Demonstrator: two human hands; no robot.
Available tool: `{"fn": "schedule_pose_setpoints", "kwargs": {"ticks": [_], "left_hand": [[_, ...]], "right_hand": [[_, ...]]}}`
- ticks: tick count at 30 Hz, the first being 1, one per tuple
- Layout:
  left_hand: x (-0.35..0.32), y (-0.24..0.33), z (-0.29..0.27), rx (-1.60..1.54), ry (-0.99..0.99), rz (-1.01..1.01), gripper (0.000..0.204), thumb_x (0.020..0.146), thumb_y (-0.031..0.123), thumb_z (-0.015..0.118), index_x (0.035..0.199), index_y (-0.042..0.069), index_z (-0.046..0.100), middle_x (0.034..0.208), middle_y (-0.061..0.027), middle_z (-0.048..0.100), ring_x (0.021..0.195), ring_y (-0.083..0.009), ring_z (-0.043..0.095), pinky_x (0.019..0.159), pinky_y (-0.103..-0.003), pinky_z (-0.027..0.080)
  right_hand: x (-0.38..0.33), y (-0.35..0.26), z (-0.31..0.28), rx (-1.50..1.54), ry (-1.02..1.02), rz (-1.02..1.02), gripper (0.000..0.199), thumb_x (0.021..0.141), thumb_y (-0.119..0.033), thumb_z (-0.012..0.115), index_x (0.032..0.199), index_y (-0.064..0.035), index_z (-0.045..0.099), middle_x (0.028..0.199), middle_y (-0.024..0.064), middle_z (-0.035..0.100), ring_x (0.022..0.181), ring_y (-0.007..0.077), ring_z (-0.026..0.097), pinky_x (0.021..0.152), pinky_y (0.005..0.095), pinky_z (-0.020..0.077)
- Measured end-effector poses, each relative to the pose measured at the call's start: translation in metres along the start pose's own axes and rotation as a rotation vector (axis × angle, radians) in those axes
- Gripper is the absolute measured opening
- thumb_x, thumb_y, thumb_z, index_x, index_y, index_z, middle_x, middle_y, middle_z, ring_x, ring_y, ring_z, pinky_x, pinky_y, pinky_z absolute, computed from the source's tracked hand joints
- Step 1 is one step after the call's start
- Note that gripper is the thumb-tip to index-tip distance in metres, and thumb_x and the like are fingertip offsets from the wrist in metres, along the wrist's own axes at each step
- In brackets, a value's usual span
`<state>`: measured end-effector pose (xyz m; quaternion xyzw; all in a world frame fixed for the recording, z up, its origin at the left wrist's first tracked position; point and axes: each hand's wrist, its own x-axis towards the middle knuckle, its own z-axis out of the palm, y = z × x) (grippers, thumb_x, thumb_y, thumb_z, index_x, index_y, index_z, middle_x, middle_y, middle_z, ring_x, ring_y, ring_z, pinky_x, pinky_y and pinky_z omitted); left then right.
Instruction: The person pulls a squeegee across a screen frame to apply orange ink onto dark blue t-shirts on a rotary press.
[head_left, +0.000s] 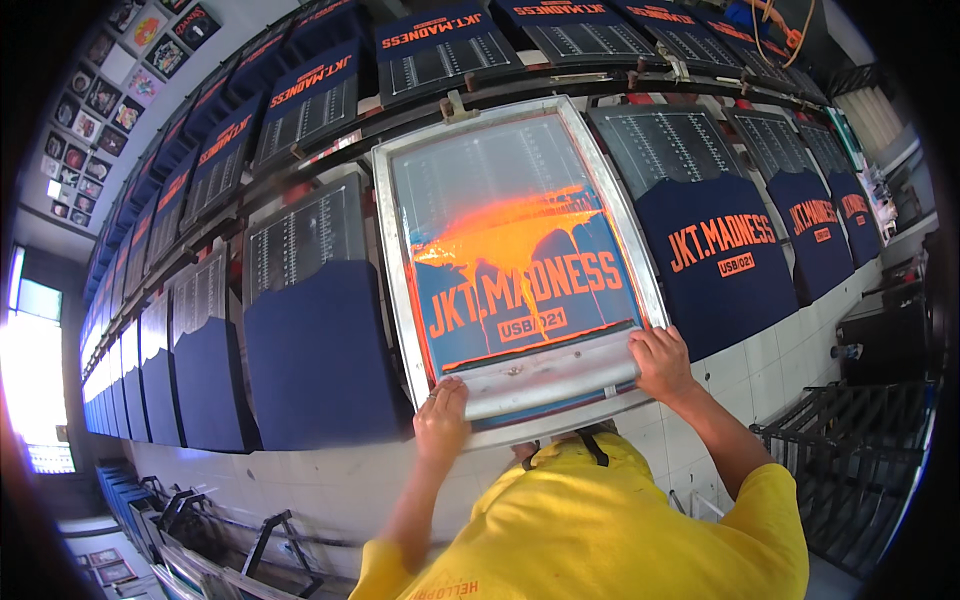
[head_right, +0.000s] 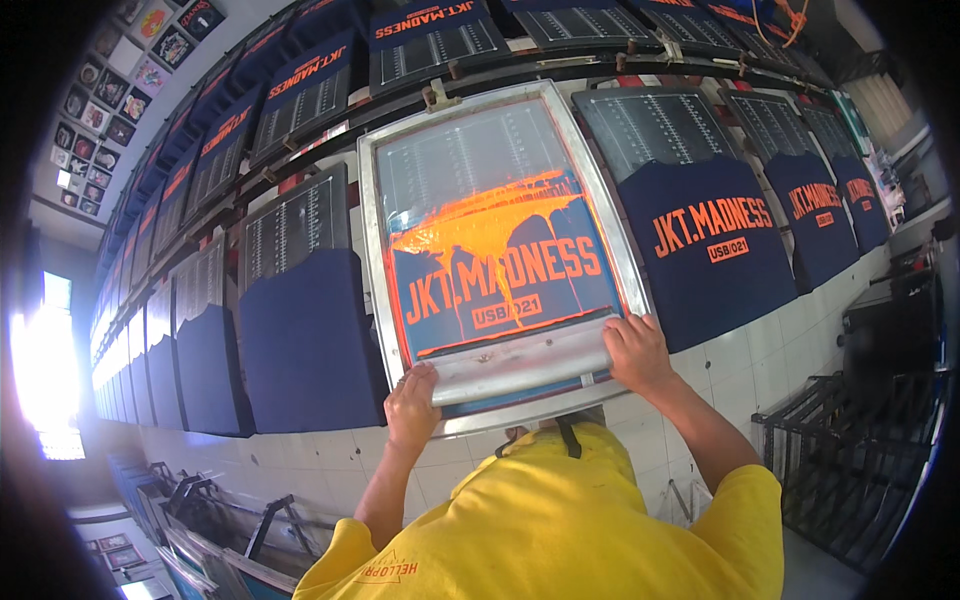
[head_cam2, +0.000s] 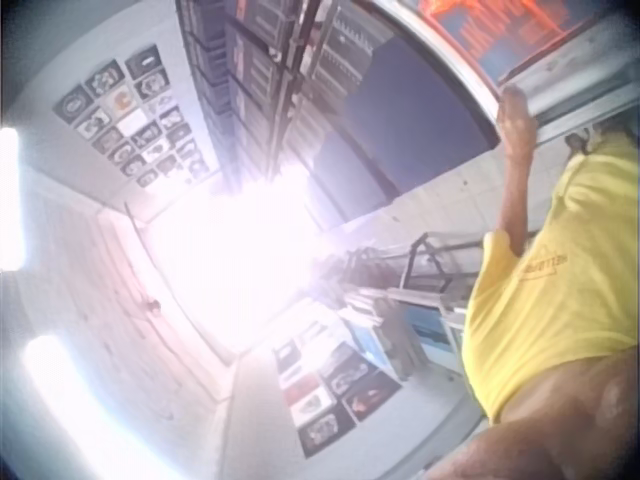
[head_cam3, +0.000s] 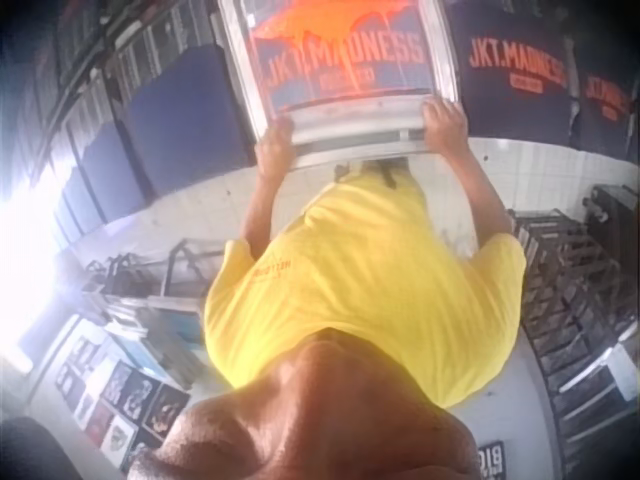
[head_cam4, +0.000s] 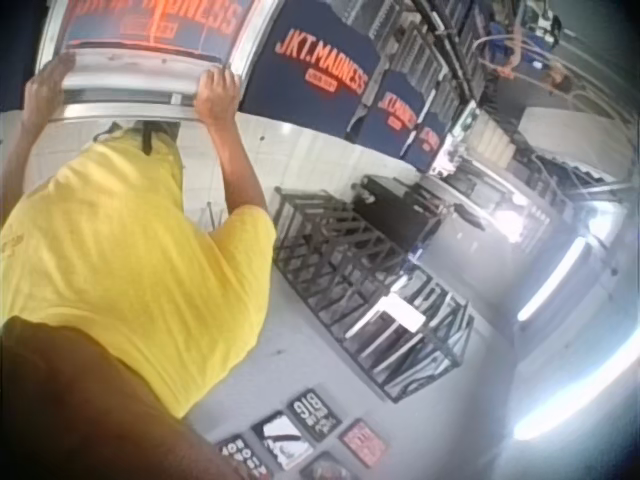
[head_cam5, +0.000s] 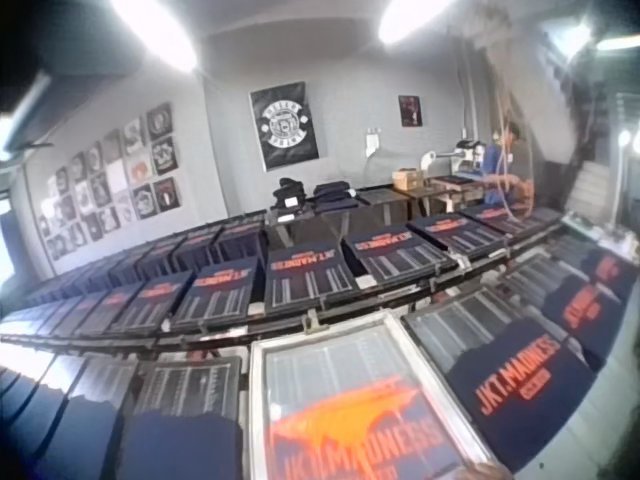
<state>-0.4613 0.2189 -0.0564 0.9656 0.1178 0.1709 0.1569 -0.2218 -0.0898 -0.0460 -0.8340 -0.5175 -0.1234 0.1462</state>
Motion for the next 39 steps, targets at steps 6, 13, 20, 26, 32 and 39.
{"fn": "schedule_pose_setpoints", "kwargs": {"ticks": [6,13,20,26,32,39], "left_hand": [[0.080,-0.040,0.006,0.043,0.047,0.051,0.035,0.064,-0.010,0.060,0.095,0.005,0.066,0.102,-0.0084,0.070,0.094,-0.0282,0.070,0.076,-0.038,0.059],[0.162,-0.081,0.016,0.038,-0.037,-0.025,0.032,0.066,-0.008,0.062,0.094,0.006,0.067,0.092,-0.0119,0.069,0.082,-0.0342,0.068,0.070,-0.044,0.056],[0.209,-0.088,-0.005,0.037,-0.170,-0.082,0.025,0.069,-0.002,0.060,0.091,0.004,0.068,0.087,-0.0206,0.070,0.082,-0.0418,0.068,0.076,-0.049,0.055],[0.207,-0.074,-0.028,0.096,-0.173,-0.105,0.027,0.073,-0.001,0.058,0.095,0.005,0.071,0.090,-0.0195,0.071,0.086,-0.0413,0.068,0.079,-0.048,0.056],[0.204,-0.057,-0.057,0.030,-0.047,-0.161,0.027,0.073,-0.005,0.061,0.095,0.005,0.073,0.090,-0.0179,0.071,0.087,-0.0398,0.068,0.078,-0.046,0.055],[0.152,-0.028,-0.071,0.007,0.069,-0.033,0.029,0.071,-0.005,0.063,0.096,0.004,0.071,0.091,-0.0165,0.070,0.086,-0.0384,0.068,0.076,-0.046,0.056]], "right_hand": [[0.076,0.040,0.029,-0.012,-0.055,-0.010,0.024,0.062,-0.001,0.069,0.085,-0.0033,0.061,0.091,0.0088,0.062,0.083,0.0268,0.059,0.075,0.0388,0.0431],[0.158,0.080,0.045,0.041,-0.146,0.038,0.022,0.062,-0.006,0.077,0.080,-0.0044,0.064,0.083,0.0087,0.067,0.086,0.0280,0.064,0.079,0.0405,0.0451],[0.202,0.105,0.040,0.039,-0.275,0.063,0.016,0.064,-0.010,0.074,0.078,-0.0067,0.066,0.079,0.0109,0.069,0.082,0.0308,0.066,0.082,0.0412,0.0446],[0.211,0.098,0.011,0.032,-0.269,0.061,0.006,0.070,-0.010,0.071,0.075,-0.0080,0.068,0.074,0.0135,0.070,0.077,0.0317,0.067,0.082,0.0425,0.0443],[0.210,0.085,-0.022,-0.025,-0.136,0.028,0.010,0.069,-0.012,0.073,0.074,-0.0094,0.065,0.075,0.0083,0.068,0.078,0.0283,0.066,0.078,0.0408,0.0424],[0.154,0.064,-0.046,-0.021,0.017,-0.037,0.014,0.069,-0.013,0.075,0.077,-0.0103,0.064,0.080,0.0066,0.067,0.081,0.0260,0.064,0.077,0.0408,0.0410]]}}
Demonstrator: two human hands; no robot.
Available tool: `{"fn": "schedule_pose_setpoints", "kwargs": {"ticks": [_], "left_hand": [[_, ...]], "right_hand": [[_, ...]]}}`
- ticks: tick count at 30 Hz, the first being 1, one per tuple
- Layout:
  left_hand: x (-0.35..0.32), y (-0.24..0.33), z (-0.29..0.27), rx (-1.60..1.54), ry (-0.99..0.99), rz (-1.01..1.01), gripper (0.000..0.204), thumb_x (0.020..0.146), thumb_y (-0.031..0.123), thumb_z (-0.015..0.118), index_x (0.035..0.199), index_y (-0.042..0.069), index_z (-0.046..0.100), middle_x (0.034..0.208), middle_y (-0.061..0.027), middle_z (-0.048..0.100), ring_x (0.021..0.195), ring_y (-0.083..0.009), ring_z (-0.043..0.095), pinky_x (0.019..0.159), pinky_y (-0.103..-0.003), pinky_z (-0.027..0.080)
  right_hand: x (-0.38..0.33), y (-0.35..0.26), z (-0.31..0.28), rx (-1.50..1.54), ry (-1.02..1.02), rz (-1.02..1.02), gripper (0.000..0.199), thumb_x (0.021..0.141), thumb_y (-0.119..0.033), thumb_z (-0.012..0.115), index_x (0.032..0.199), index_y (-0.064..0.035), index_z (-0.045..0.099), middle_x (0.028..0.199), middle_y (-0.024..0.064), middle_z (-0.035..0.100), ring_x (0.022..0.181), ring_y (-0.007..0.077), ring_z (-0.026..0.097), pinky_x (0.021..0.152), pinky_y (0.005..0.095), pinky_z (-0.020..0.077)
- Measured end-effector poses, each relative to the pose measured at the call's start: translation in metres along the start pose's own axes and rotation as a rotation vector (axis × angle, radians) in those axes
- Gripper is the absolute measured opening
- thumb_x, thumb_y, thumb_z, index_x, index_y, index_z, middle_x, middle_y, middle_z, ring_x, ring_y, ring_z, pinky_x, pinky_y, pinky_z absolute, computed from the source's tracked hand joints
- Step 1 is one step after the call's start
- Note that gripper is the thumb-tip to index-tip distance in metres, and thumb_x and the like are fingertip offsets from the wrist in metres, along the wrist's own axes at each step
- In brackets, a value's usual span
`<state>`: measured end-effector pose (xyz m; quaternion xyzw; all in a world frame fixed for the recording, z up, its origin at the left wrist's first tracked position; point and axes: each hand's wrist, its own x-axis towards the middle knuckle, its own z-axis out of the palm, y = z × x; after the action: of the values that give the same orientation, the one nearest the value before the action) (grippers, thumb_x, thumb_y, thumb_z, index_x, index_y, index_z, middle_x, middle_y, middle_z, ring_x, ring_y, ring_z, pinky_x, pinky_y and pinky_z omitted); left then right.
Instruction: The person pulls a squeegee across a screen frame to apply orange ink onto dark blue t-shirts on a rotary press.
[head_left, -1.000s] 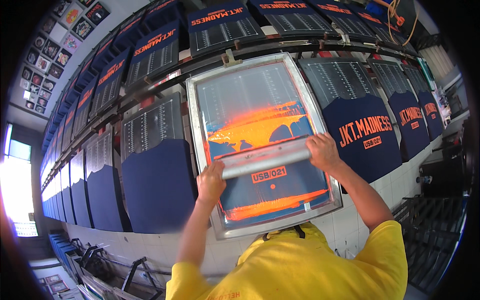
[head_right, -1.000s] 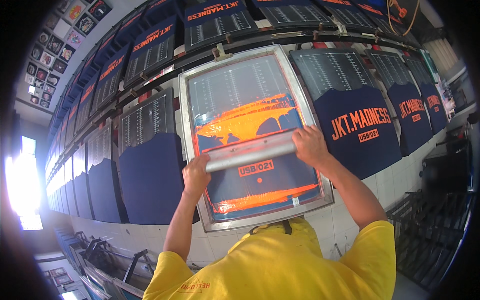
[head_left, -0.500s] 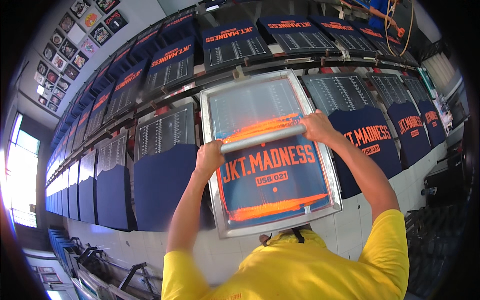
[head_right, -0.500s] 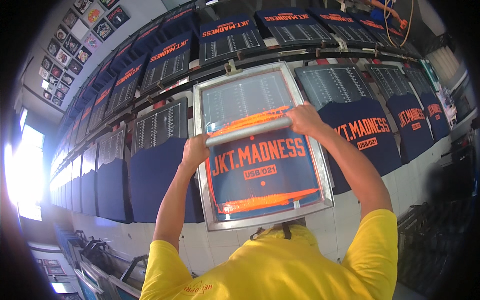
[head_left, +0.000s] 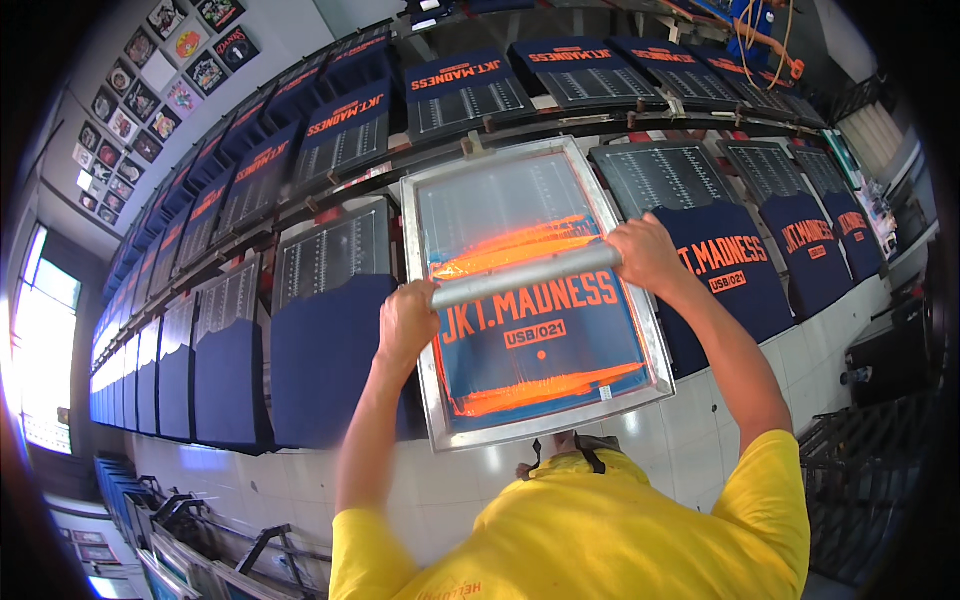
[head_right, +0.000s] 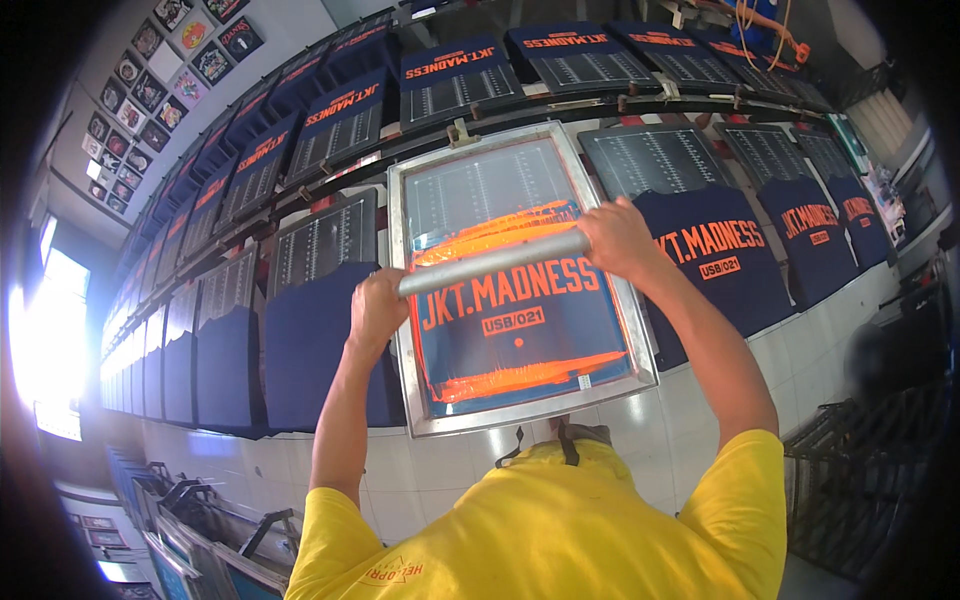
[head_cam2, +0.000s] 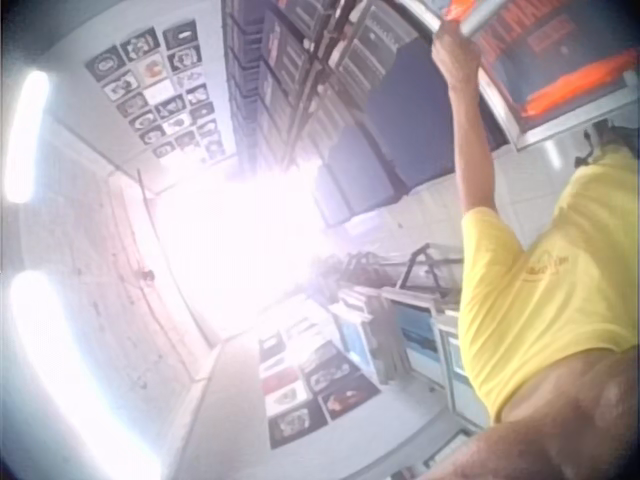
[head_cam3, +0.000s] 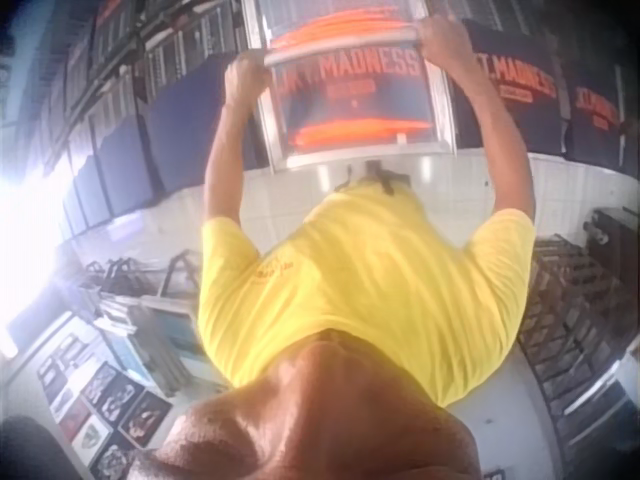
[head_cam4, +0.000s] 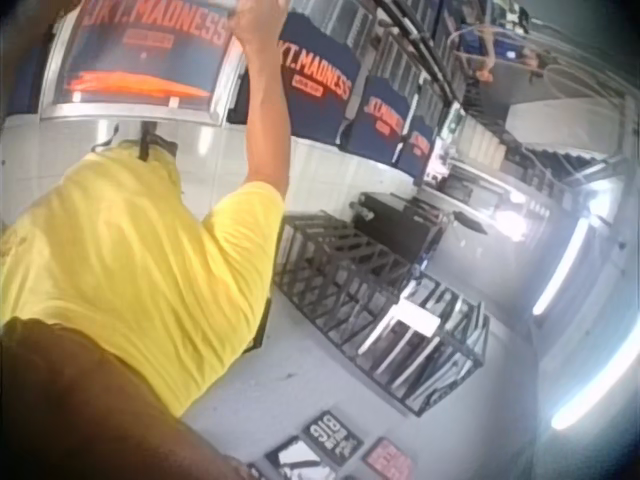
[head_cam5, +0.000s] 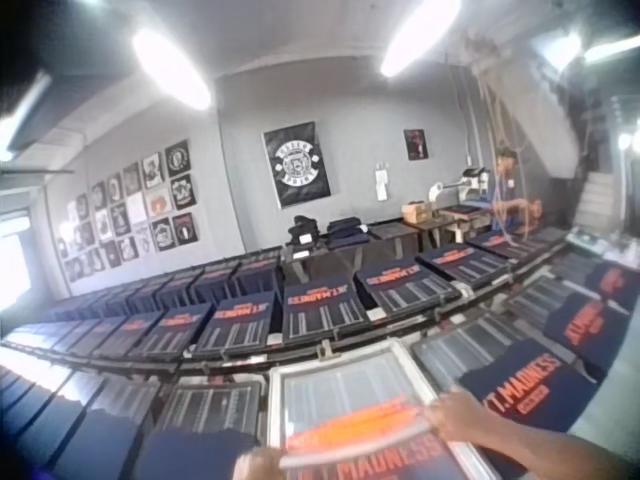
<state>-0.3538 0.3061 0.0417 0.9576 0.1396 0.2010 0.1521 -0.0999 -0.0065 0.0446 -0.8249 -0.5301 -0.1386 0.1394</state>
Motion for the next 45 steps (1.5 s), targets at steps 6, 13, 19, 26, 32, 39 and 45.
{"fn": "schedule_pose_setpoints", "kwargs": {"ticks": [6,13,19,26,32,39,45], "left_hand": [[-0.103,0.034,-0.002,0.020,-0.045,0.056,0.036,0.064,-0.009,0.062,0.097,0.004,0.067,0.095,-0.0112,0.069,0.085,-0.0327,0.068,0.072,-0.041,0.057],[-0.189,0.055,0.021,-0.013,-0.041,0.037,0.035,0.068,-0.011,0.058,0.098,0.004,0.064,0.106,-0.0091,0.068,0.101,-0.0287,0.068,0.078,-0.038,0.059],[-0.227,0.055,0.038,-0.018,-0.115,0.039,0.048,0.070,-0.014,0.054,0.116,-0.001,0.058,0.125,-0.0152,0.060,0.121,-0.0359,0.058,0.095,-0.043,0.052],[-0.244,0.059,0.046,-0.038,-0.233,-0.028,0.055,0.075,-0.009,0.054,0.130,-0.002,0.053,0.141,-0.0157,0.049,0.138,-0.0359,0.041,0.108,-0.045,0.043],[-0.235,0.063,0.021,-0.143,-0.190,0.045,0.057,0.081,0.002,0.064,0.136,-0.001,0.050,0.141,-0.0211,0.048,0.136,-0.0415,0.042,0.113,-0.050,0.036],[-0.234,0.001,0.048,-0.283,0.057,-0.427,0.046,0.093,0.015,0.059,0.135,-0.004,0.053,0.137,-0.0226,0.054,0.128,-0.0389,0.051,0.107,-0.044,0.042],[-0.221,-0.022,0.060,-0.313,0.056,-0.636,0.031,0.096,0.013,0.053,0.117,-0.003,0.067,0.109,-0.0225,0.068,0.100,-0.0376,0.067,0.088,-0.040,0.051]], "right_hand": [[-0.106,-0.048,0.004,0.022,0.088,-0.043,0.018,0.064,-0.005,0.071,0.080,-0.0085,0.062,0.086,0.0044,0.067,0.079,0.0235,0.062,0.074,0.0395,0.0399],[-0.187,-0.094,0.025,0.058,0.103,0.021,0.023,0.063,0.001,0.066,0.084,-0.0062,0.061,0.094,0.0044,0.066,0.085,0.0236,0.062,0.074,0.0384,0.0406],[-0.213,-0.116,0.021,0.077,-0.110,0.067,0.049,0.065,-0.023,0.083,0.103,-0.0056,0.059,0.117,0.0088,0.057,0.106,0.0269,0.056,0.082,0.0406,0.0415],[-0.227,-0.127,0.020,0.098,-0.137,0.109,0.071,0.063,-0.042,0.087,0.114,-0.0032,0.055,0.124,0.0110,0.053,0.114,0.0295,0.053,0.090,0.0435,0.0413],[-0.226,-0.122,0.010,0.232,-0.022,0.191,0.048,0.081,-0.029,0.076,0.117,-0.0011,0.061,0.128,0.0139,0.059,0.118,0.0324,0.054,0.096,0.0439,0.0414],[-0.222,-0.061,0.059,0.172,0.237,0.592,0.029,0.095,-0.012,0.058,0.120,0.0015,0.060,0.114,0.0207,0.065,0.105,0.0373,0.062,0.092,0.0416,0.0492],[-0.215,-0.023,0.102,0.578,0.271,0.928,0.020,0.089,-0.007,0.061,0.106,0.0033,0.067,0.088,0.0165,0.070,0.080,0.0248,0.068,0.076,0.0361,0.0527]]}}
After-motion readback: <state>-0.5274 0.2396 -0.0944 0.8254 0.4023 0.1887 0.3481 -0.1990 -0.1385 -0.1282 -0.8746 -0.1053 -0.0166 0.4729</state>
